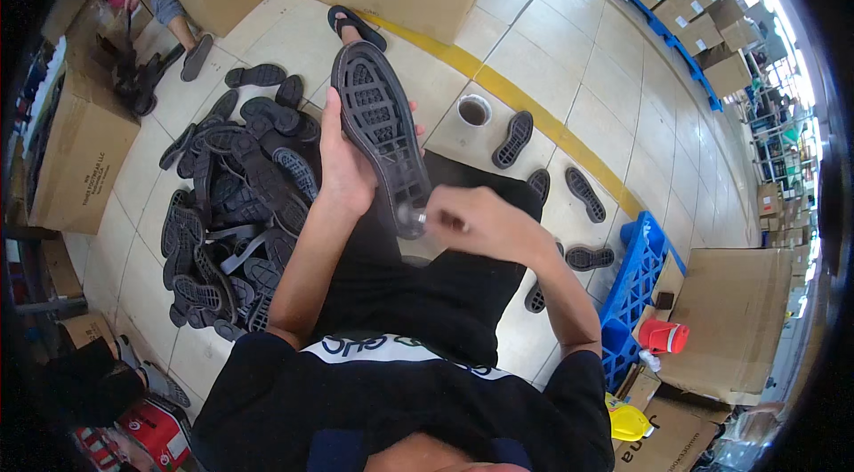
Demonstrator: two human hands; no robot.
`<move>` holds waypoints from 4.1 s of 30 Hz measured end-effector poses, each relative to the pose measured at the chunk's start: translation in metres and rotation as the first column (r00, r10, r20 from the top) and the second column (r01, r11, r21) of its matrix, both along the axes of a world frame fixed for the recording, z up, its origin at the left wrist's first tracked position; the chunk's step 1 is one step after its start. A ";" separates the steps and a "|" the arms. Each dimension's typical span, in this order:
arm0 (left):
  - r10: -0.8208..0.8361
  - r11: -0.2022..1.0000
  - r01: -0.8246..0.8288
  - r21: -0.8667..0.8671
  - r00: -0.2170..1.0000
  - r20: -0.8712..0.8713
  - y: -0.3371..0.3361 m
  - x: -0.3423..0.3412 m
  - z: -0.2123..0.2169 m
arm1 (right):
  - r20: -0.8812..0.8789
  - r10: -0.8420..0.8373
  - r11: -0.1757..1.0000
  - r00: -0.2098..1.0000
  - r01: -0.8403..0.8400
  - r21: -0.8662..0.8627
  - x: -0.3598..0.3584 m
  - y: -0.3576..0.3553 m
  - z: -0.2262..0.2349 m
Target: The recorder is applying a liquid adhesive to the bottom of rubber shoe soles using a small brush.
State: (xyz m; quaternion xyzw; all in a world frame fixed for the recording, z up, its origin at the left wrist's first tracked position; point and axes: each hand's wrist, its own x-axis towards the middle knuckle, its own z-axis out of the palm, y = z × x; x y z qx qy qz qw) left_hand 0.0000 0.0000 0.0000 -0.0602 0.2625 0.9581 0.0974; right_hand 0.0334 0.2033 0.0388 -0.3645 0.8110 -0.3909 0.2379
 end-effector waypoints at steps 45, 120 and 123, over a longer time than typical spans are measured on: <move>-0.183 0.979 0.188 -0.078 0.981 0.071 0.027 -0.014 -0.029 | -0.682 -0.235 0.956 0.692 0.290 -0.035 0.037 0.034 -0.041; 0.686 -0.585 0.717 -0.380 0.687 0.241 -0.319 0.199 -0.384 | 0.945 -0.090 -0.869 -0.316 0.489 0.081 0.155 0.309 -0.440; 0.694 -0.592 0.721 -0.361 0.683 0.226 -0.317 0.198 -0.386 | 0.930 -0.193 -0.880 -0.313 0.475 -0.022 0.140 0.318 -0.399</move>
